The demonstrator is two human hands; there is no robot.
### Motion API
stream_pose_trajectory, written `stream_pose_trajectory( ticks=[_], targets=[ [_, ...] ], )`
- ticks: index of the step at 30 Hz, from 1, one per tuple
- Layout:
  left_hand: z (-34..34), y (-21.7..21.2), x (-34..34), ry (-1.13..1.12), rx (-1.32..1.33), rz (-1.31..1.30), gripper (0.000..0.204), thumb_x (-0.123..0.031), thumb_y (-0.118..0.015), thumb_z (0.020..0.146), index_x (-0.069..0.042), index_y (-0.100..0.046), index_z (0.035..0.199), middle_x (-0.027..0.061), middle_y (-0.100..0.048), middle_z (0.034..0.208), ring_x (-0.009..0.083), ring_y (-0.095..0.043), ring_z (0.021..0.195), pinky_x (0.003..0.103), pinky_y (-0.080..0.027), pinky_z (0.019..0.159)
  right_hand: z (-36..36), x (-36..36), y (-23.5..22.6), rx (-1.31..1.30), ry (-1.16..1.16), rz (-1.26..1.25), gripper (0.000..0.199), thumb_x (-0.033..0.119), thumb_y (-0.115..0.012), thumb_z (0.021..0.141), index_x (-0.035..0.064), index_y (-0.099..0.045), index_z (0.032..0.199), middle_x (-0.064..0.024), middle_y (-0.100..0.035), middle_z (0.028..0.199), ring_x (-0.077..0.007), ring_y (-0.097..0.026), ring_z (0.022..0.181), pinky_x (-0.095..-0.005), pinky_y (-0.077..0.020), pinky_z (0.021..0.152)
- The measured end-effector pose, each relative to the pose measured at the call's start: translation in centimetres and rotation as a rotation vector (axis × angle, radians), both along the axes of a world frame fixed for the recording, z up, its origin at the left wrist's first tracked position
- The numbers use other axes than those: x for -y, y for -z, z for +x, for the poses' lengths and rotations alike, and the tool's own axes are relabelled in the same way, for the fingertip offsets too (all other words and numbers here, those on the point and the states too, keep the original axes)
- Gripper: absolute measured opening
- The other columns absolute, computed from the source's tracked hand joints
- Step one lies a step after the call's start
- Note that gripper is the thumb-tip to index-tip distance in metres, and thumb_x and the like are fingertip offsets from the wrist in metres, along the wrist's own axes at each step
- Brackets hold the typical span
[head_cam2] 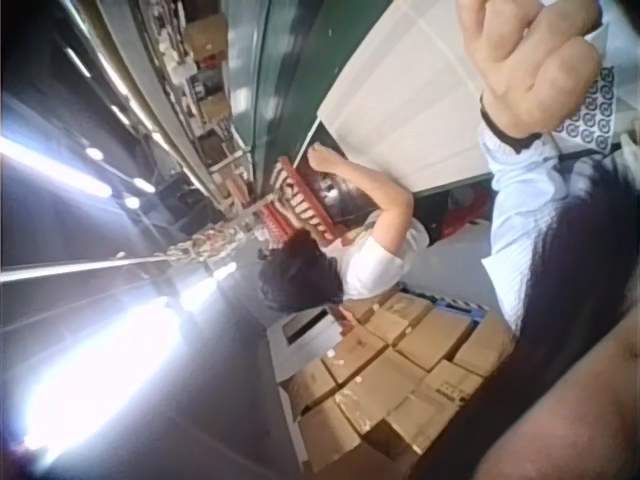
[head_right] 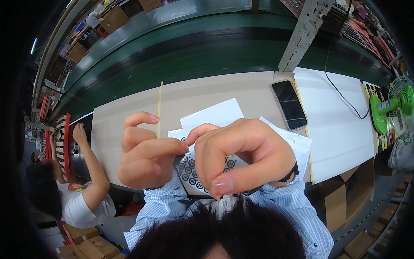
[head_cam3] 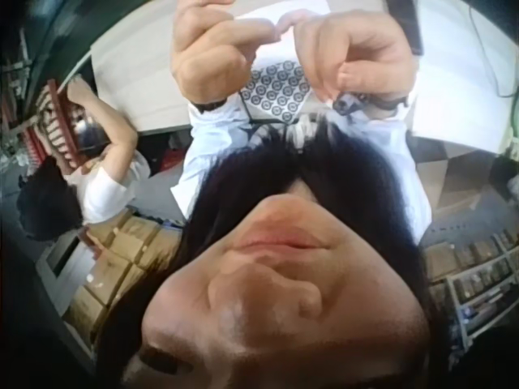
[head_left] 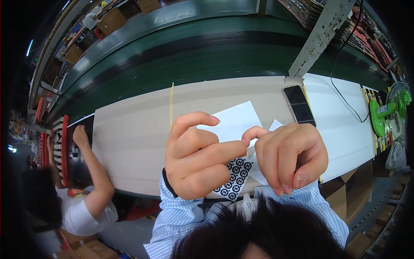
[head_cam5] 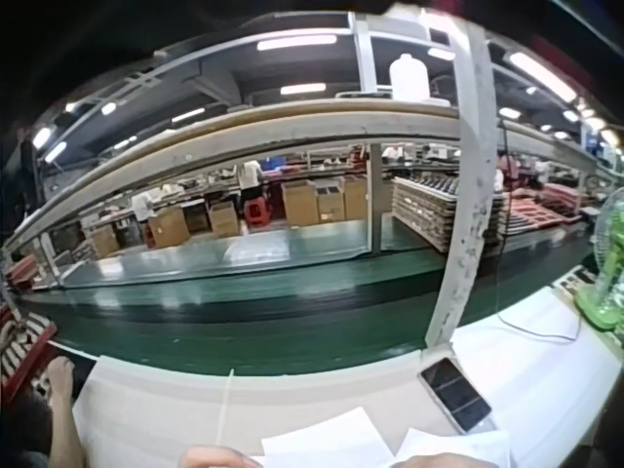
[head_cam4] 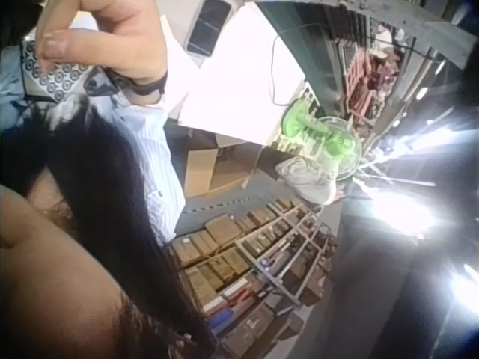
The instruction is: Peel circular labels from a sheet and apply them to black electronic devices at a workstation.
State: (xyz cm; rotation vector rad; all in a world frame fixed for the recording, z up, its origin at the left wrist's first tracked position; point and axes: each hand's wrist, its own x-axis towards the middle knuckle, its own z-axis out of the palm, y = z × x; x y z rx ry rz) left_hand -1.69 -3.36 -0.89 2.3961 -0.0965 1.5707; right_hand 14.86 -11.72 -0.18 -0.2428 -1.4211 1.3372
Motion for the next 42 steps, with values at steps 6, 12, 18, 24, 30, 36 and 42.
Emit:
stream_pose_trajectory(
  ticks=[6, 12, 18, 24, 30, 36, 42],
  targets=[
    [-0.3, -0.2, 0.2, -0.073, -0.009, 0.003, 0.030, -0.013, -0.066, 0.058, -0.011, -0.036, 0.061, -0.0018, -0.064, 0.070, 0.0117, -0.037, 0.058, 0.037, -0.038, 0.072, -0.5, -0.2, 0.2, -0.017, -0.016, 0.017, 0.008, 0.010, -0.059, 0.077, 0.0066, -0.061, 0.070, -0.0048, -0.063, 0.070, -0.0121, -0.054, 0.061, -0.0340, -0.0208, 0.093],
    [0.0, -0.2, 0.5, -0.187, 0.037, -0.032, 0.037, -0.009, -0.070, 0.056, -0.012, -0.034, 0.060, -0.0074, -0.064, 0.069, 0.0113, -0.033, 0.055, 0.036, -0.031, 0.072, -0.8, -0.3, 0.3, 0.011, -0.018, 0.033, 0.006, 0.009, -0.059, 0.076, 0.0071, -0.061, 0.070, -0.0036, -0.063, 0.070, -0.0108, -0.052, 0.060, -0.0317, -0.0214, 0.088],
    [0.1, -0.2, 0.6, -0.225, 0.044, -0.035, 0.040, -0.008, -0.072, 0.059, -0.013, -0.032, 0.058, -0.0083, -0.063, 0.069, 0.0109, -0.034, 0.056, 0.035, -0.032, 0.070, -0.9, -0.3, 0.2, 0.000, -0.007, 0.057, 0.006, 0.009, -0.059, 0.075, 0.0073, -0.061, 0.070, -0.0030, -0.063, 0.070, -0.0101, -0.051, 0.059, -0.0296, -0.0223, 0.084],
    [0.8, 0.0, 0.3, -0.120, 0.069, -0.169, 0.041, -0.008, -0.074, 0.061, -0.012, -0.033, 0.056, -0.0072, -0.064, 0.071, 0.0107, -0.039, 0.059, 0.034, -0.035, 0.069, -0.8, -0.1, 0.0, -0.025, 0.011, -0.020, 0.009, 0.011, -0.058, 0.076, 0.0075, -0.060, 0.068, -0.0036, -0.063, 0.069, -0.0099, -0.051, 0.058, -0.0279, -0.0236, 0.083],
    [0.6, -0.2, -0.2, -0.105, -0.010, -0.064, 0.044, -0.011, -0.070, 0.069, -0.012, -0.033, 0.092, 0.0005, -0.063, 0.066, 0.0113, -0.040, 0.061, 0.038, -0.033, 0.073, -0.6, 0.0, 0.1, -0.092, 0.066, -0.036, 0.012, 0.012, -0.057, 0.077, 0.0076, -0.058, 0.066, -0.0041, -0.062, 0.066, -0.0102, -0.051, 0.058, -0.0285, -0.0243, 0.086],
    [0.3, -0.4, 0.1, -0.147, -0.050, -0.020, 0.044, -0.012, -0.071, 0.069, -0.012, -0.033, 0.091, 0.0001, -0.064, 0.066, 0.0114, -0.039, 0.061, 0.038, -0.034, 0.073, -0.4, 0.0, 0.0, -0.075, 0.060, -0.042, 0.013, 0.013, -0.057, 0.077, 0.0076, -0.058, 0.065, -0.0041, -0.062, 0.065, -0.0107, -0.052, 0.057, -0.0298, -0.0232, 0.091],
    [0.2, -0.8, 0.2, -0.166, -0.076, -0.007, 0.042, -0.012, -0.070, 0.069, -0.012, -0.034, 0.090, -0.0008, -0.064, 0.065, 0.0120, -0.039, 0.061, 0.038, -0.034, 0.074, -0.5, 0.0, 0.1, -0.067, 0.053, -0.043, 0.014, 0.014, -0.056, 0.078, 0.0086, -0.058, 0.065, -0.0033, -0.062, 0.066, -0.0106, -0.051, 0.058, -0.0303, -0.0233, 0.091]
  ],
)
